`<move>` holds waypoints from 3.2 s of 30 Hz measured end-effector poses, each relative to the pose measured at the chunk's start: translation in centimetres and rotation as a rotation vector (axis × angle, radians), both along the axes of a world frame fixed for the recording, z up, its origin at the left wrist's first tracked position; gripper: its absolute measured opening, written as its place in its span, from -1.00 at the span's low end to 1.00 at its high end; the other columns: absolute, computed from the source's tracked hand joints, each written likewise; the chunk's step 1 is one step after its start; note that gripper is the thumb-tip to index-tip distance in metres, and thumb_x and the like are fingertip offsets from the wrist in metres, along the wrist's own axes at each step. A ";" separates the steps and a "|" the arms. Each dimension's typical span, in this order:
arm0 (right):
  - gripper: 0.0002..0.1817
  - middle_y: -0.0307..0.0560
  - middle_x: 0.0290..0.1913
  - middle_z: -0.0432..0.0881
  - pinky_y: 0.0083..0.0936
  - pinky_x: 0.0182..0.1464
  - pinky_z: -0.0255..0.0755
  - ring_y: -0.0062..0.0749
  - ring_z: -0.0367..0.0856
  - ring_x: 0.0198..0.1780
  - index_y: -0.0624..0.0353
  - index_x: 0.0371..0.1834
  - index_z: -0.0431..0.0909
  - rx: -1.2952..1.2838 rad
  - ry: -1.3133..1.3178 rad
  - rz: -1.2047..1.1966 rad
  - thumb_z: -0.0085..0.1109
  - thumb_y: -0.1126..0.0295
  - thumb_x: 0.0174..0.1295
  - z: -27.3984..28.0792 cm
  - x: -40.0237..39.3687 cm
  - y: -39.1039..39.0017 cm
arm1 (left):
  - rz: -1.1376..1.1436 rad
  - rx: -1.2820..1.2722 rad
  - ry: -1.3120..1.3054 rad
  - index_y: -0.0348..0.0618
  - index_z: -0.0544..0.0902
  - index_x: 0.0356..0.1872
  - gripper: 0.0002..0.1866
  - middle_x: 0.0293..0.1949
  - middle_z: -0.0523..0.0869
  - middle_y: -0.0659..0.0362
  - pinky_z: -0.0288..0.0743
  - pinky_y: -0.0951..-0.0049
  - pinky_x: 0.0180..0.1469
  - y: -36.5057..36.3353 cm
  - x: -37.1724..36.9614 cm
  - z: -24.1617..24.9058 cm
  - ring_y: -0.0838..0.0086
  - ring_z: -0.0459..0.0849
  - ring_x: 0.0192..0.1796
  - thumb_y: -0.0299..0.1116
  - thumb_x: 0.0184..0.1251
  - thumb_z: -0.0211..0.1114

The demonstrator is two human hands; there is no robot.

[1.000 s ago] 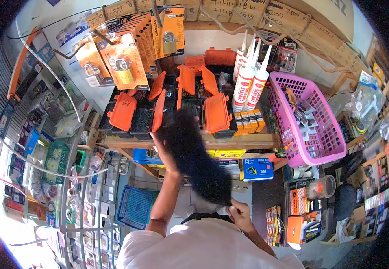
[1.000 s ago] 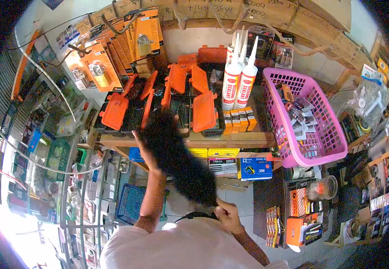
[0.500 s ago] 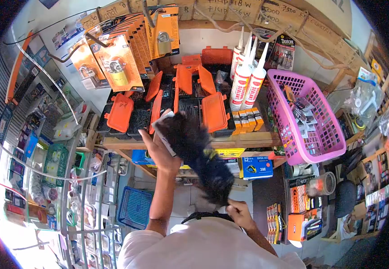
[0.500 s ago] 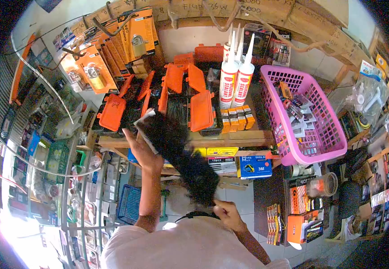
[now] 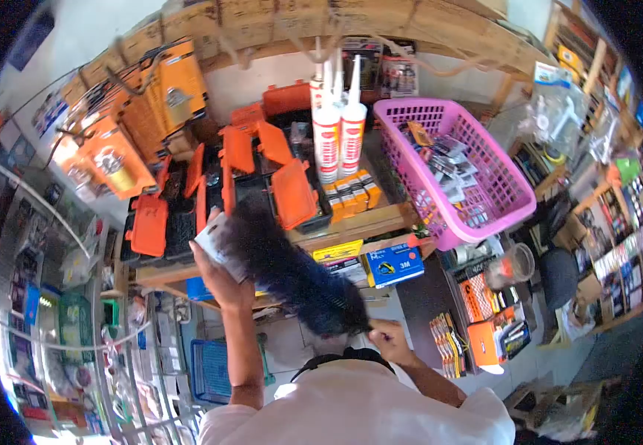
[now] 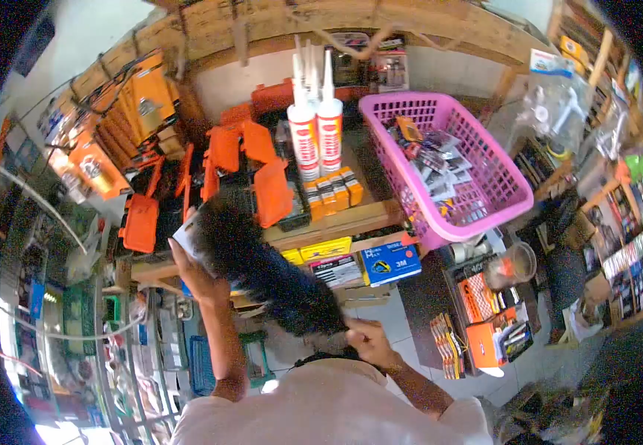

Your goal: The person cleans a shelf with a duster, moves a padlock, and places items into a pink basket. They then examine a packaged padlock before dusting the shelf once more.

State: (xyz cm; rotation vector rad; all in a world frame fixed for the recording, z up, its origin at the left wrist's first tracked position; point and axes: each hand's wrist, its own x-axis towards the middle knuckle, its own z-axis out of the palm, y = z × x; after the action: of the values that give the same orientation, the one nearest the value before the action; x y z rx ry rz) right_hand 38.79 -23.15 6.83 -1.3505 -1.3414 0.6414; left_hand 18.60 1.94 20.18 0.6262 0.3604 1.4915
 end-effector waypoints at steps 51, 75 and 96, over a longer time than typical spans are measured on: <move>-0.86 -0.17 -0.32 0.65 -0.62 -0.48 0.45 -0.63 0.54 -0.44 0.35 -0.19 0.58 0.743 -0.084 0.059 0.19 0.47 0.29 22.7 -5.9 19.1 | 0.086 0.733 0.554 -0.26 -0.02 0.50 -0.33 0.44 0.18 -0.09 0.03 0.19 0.46 -2.9 -1.8 10.3 0.20 0.18 0.47 -0.30 0.46 -0.02; -0.74 -0.09 -0.36 0.69 -0.76 -0.58 0.36 -0.67 0.56 -0.56 0.44 -0.04 0.52 0.473 0.439 0.458 0.14 0.42 0.37 32.9 -9.6 19.9 | 0.505 0.911 1.015 -0.14 0.68 -0.12 -0.67 -0.18 0.69 0.03 0.19 -0.04 0.15 3.6 4.4 10.5 0.07 0.56 0.03 -0.19 0.13 0.31; -0.81 -0.07 -0.40 0.69 -0.65 -0.63 0.39 -0.54 0.61 -0.61 0.35 -0.12 0.50 0.493 0.385 0.253 0.11 0.41 0.37 28.7 -9.2 28.4 | 0.752 0.892 1.580 -0.22 0.27 0.32 -0.28 0.32 0.08 -0.40 -0.23 -0.42 0.33 2.6 1.9 9.4 -0.45 -0.15 0.42 -0.25 0.13 0.32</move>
State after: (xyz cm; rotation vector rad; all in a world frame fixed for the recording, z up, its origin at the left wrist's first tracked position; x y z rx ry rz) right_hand 29.56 5.21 35.53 -0.6303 -1.2530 0.6458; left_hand 20.46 4.57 29.62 2.6019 1.2296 1.4839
